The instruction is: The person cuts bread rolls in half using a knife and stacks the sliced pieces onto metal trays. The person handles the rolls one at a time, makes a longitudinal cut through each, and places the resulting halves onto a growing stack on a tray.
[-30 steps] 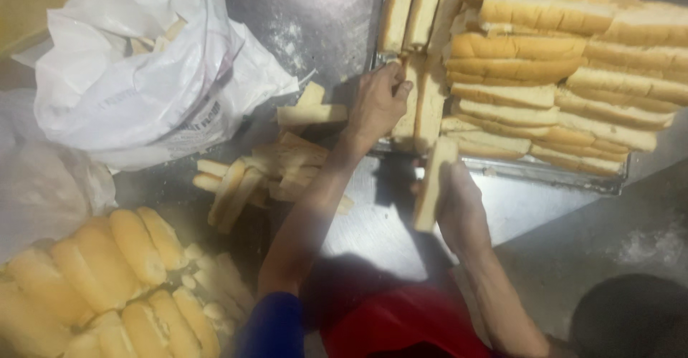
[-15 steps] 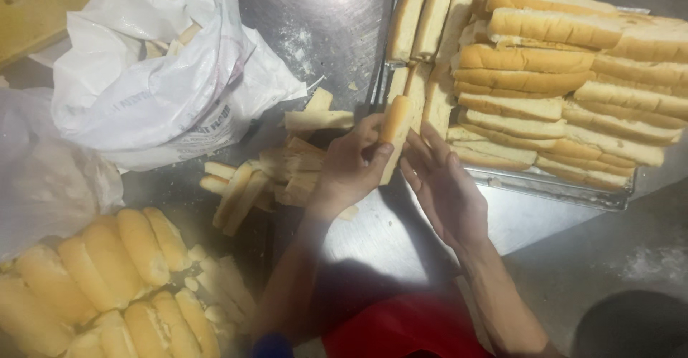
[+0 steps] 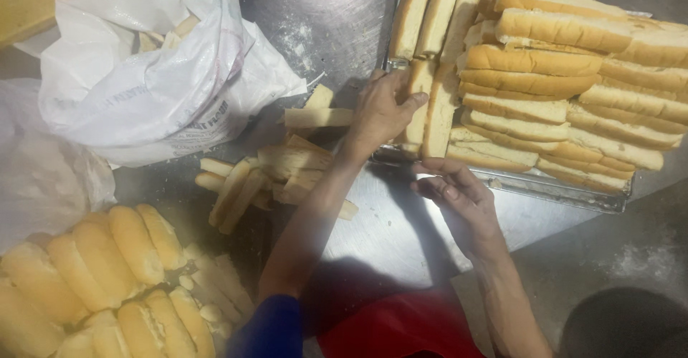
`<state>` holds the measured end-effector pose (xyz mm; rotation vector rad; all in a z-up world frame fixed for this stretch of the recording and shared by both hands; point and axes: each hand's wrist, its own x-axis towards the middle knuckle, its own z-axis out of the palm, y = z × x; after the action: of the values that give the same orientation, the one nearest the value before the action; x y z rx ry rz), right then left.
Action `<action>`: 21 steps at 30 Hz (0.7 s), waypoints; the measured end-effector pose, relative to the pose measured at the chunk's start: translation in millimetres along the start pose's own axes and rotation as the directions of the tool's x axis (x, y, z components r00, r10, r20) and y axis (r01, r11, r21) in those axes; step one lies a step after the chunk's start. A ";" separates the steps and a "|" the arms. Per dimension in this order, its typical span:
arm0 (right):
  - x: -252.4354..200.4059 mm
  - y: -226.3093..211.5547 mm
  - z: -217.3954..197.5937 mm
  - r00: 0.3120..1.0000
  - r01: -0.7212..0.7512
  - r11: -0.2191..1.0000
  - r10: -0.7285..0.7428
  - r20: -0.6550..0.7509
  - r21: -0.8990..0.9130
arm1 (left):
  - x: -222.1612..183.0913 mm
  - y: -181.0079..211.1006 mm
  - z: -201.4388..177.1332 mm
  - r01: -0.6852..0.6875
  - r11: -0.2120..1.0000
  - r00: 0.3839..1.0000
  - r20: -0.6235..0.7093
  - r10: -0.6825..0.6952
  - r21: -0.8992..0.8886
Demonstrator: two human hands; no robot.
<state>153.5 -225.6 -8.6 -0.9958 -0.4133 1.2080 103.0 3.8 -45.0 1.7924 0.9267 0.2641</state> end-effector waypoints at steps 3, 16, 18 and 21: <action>-10.2 -0.9 -9.6 0.997 -0.029 0.999 0.028 -0.070 -0.017 | -5.7 -3.9 5.9 -0.070 0.985 0.993 -0.081 0.084 0.158; 6.1 18.3 46.2 0.979 -0.079 0.807 0.175 0.108 -0.585 | -83.9 -51.7 -116.4 -0.207 0.869 0.957 -0.092 0.275 0.449; 27.3 37.4 68.7 0.968 -0.012 0.749 0.175 0.182 -0.662 | -108.5 -67.0 -146.5 -0.159 0.833 0.966 -0.091 0.243 0.530; 68.1 61.5 98.2 0.967 0.183 0.606 0.030 0.252 -0.774 | -138.3 -85.4 -159.8 -0.235 0.692 0.966 0.083 0.245 0.683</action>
<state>69.2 -121.6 -21.5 -1.5741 -1.2677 1.0595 -121.7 32.2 -18.5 2.6255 0.8528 0.0904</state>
